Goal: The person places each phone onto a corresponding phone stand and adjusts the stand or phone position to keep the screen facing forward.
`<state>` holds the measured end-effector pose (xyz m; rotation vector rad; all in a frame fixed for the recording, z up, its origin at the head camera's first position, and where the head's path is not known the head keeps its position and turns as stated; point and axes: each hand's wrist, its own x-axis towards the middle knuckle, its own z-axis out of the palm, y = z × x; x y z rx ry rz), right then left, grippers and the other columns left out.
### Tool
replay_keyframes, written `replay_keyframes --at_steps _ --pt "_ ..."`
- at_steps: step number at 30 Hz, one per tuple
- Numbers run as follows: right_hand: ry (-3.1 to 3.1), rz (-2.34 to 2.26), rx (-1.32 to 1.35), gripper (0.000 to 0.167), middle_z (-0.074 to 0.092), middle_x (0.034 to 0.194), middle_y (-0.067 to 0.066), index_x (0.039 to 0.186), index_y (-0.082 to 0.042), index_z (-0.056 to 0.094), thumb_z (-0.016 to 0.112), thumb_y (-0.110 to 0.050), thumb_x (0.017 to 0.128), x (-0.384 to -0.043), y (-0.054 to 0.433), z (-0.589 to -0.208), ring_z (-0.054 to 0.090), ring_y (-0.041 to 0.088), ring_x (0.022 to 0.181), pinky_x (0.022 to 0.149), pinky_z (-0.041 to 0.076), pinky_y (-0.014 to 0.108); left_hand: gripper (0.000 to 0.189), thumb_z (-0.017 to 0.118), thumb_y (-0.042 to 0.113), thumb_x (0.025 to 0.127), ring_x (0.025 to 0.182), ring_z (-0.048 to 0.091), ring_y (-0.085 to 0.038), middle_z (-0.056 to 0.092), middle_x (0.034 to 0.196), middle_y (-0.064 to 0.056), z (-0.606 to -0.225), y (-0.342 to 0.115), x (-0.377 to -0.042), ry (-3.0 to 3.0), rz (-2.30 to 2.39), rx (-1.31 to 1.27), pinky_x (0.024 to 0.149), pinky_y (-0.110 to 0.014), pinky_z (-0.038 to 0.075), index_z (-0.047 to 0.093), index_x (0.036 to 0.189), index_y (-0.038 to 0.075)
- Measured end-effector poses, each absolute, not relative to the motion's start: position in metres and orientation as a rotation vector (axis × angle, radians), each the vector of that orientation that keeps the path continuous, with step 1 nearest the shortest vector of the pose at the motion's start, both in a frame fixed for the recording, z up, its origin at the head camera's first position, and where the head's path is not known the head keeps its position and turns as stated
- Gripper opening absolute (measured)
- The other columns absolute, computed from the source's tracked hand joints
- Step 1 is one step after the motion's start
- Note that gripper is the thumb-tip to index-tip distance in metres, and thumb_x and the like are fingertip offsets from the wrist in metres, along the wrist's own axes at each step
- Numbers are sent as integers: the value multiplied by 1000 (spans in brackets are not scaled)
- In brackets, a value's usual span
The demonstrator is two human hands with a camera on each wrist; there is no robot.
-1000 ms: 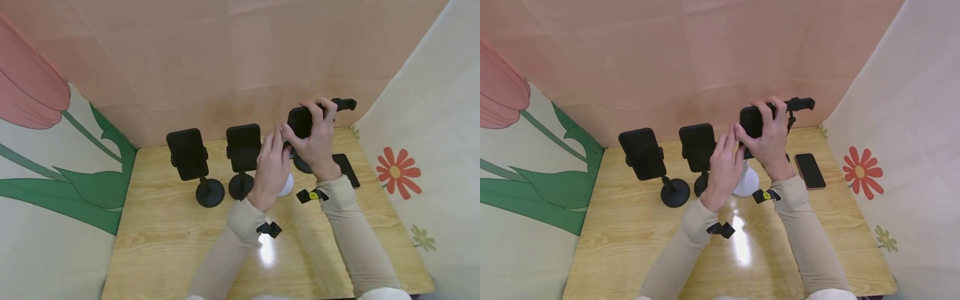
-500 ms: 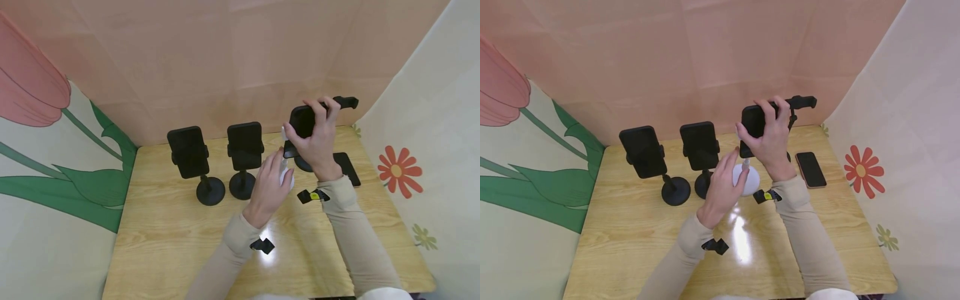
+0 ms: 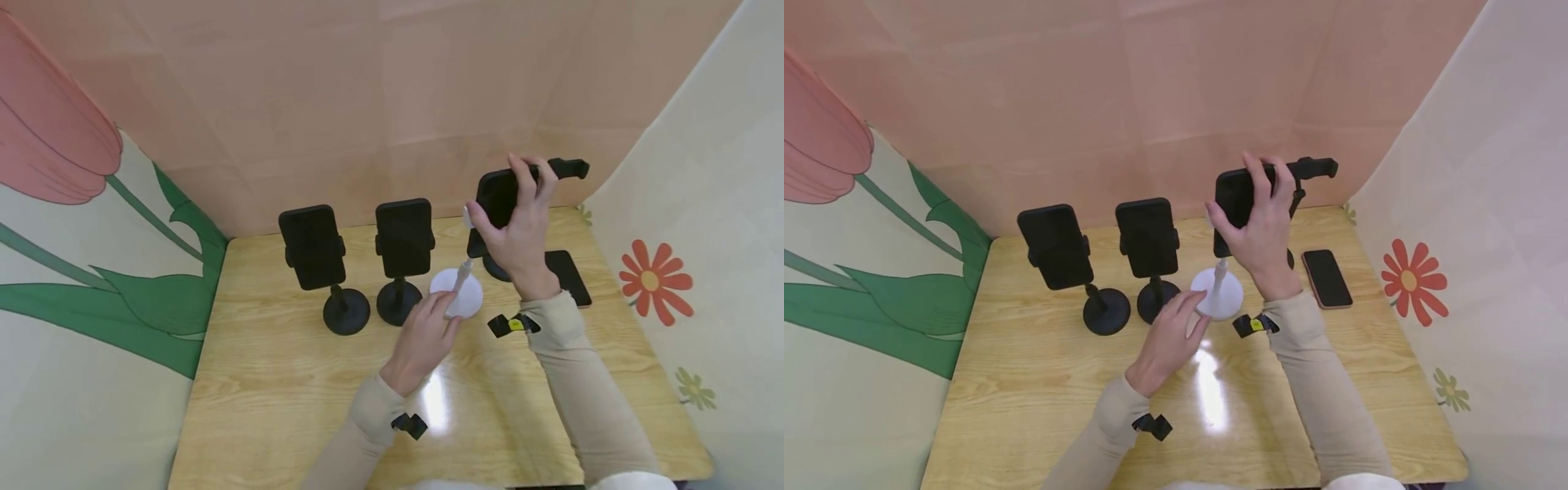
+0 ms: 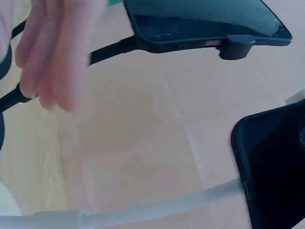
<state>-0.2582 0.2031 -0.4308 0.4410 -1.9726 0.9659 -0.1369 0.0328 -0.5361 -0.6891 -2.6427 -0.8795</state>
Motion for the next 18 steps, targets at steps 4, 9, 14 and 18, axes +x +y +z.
replay_keyframes --at_steps 4,9,14,18 --pt "-2016 964 442 89 42 145 20 160 -17 31 60 -67 92 -254 210 -444 38 36 128 105 35 47 41 66 25 102 120 65 -21 66 132 -7 -552 23 -131 -2676 -881 -681 101 -34 54 63 138 6" --pt "-2020 1041 450 107 33 161 14 159 2 15 61 -68 92 -246 217 -465 36 32 142 121 28 49 39 67 23 101 117 66 -22 67 129 -9 -569 9 -128 -2662 -856 -681 100 -33 55 65 135 4" --pt "-2021 1223 420 123 25 168 10 157 9 7 65 -73 86 -232 221 -485 32 27 151 124 28 46 38 68 21 101 116 66 -23 66 128 -9 -582 -4 -123 -2698 -817 -650 101 -34 54 65 134 4" --pt "-2095 1279 372 121 24 169 12 162 2 9 63 -76 86 -220 227 -504 35 33 148 121 30 51 37 67 20 101 117 65 -24 66 129 -9 -591 -13 -117 -2733 -835 -634 102 -36 54 65 134 3"
